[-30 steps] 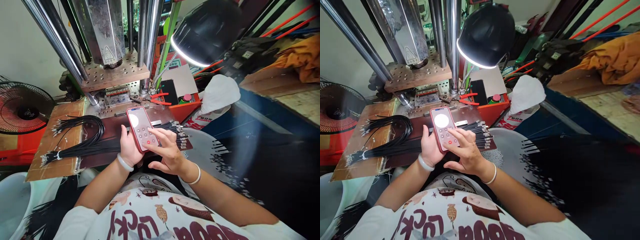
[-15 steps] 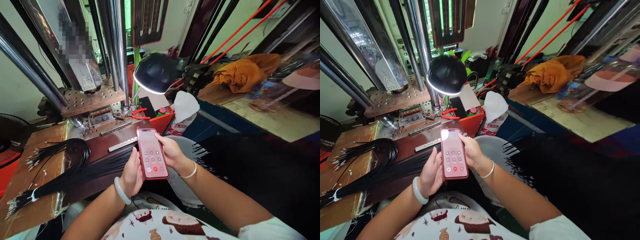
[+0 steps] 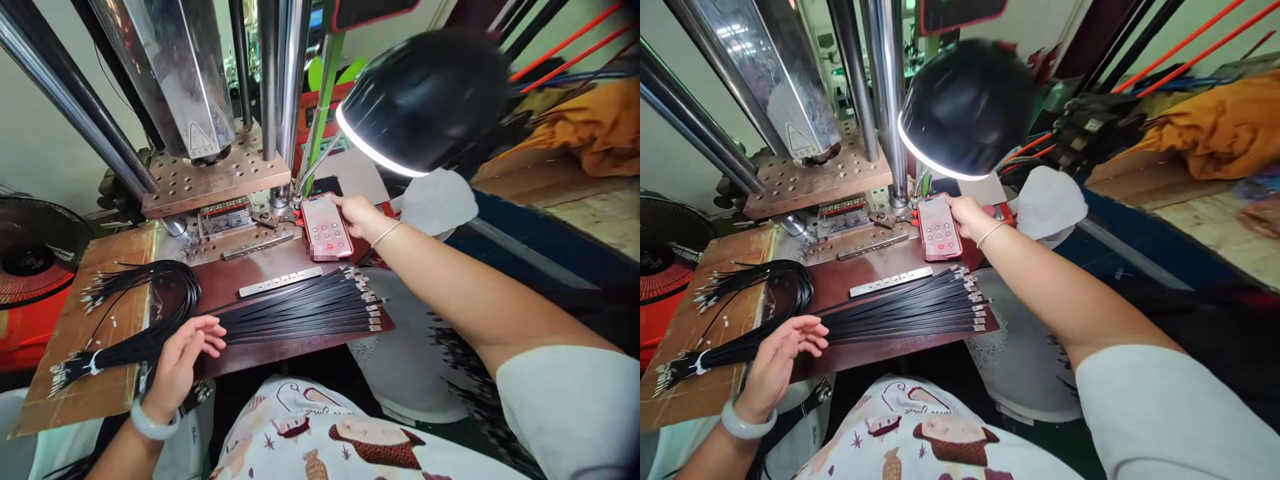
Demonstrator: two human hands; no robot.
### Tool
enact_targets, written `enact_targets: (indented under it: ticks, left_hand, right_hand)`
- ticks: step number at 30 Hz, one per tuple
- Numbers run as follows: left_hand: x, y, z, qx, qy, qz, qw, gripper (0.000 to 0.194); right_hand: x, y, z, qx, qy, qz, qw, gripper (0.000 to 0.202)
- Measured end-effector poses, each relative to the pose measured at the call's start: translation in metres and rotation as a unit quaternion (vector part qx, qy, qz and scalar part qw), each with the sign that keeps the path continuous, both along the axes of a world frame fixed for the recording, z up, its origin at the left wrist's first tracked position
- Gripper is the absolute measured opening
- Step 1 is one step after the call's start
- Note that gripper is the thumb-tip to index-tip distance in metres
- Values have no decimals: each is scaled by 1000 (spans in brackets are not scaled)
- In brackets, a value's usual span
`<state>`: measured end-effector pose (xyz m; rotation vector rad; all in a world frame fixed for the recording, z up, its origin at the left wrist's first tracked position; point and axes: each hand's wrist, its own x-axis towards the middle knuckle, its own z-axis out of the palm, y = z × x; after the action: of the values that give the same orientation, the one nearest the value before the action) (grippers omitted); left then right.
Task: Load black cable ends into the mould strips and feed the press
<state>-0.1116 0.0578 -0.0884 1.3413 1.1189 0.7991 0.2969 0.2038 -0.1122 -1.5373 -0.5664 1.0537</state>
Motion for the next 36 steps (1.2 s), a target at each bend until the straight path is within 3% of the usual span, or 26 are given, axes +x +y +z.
enact_targets:
  ticks: [2,4,7,10,13,15,17,20,23,27,29,32,36]
  left_hand:
    - [6,18,7,67,99,-48,992,31]
    - [23,43,10,161,211,-107,958,25]
    - [55,80,6,292,382,-219,849,22]
    - [77,100,-3,339,490,-299,745,22]
    - [79,97,-4,367,528,-289,709,18]
    - [74,84,2,394,534,-232,711,21]
    - [70,68,8,382,526,-203,732,25]
    - [70,57,13,304,504,-267,763,30]
    - [72,71,13,211,488,-361,766,25]
    - [79,105,20,28,380,-464,800,33]
    - [90,114,25,-49,297,-482,823,34]
    - [119,117,26,-130,189,-514,826,35]
    - [158,116,16,-163,117,-511,836,38]
  right_hand:
    - [3,10,-11,-6,-148,-1,989,18]
    - [9,16,-18,-19,-266,6,964,21]
    - [16,11,-16,-55,-406,44,911,20]
    - [10,-23,-3,6,-517,75,853,14]
    - [-14,-82,6,161,-539,113,819,14]
    - [-34,-126,3,255,-542,148,787,12]
    - [-50,-163,-7,313,-541,152,766,10]
    - [-63,-195,-27,336,-520,72,782,22]
    - [-65,-201,-40,330,-495,-11,804,24]
    - [-64,-199,-43,342,-483,-24,806,23]
    - [-64,-198,-42,351,-483,-25,802,24]
    - [-65,-199,-40,358,-488,-20,796,27]
    - [-64,-200,-41,361,-491,-12,793,29]
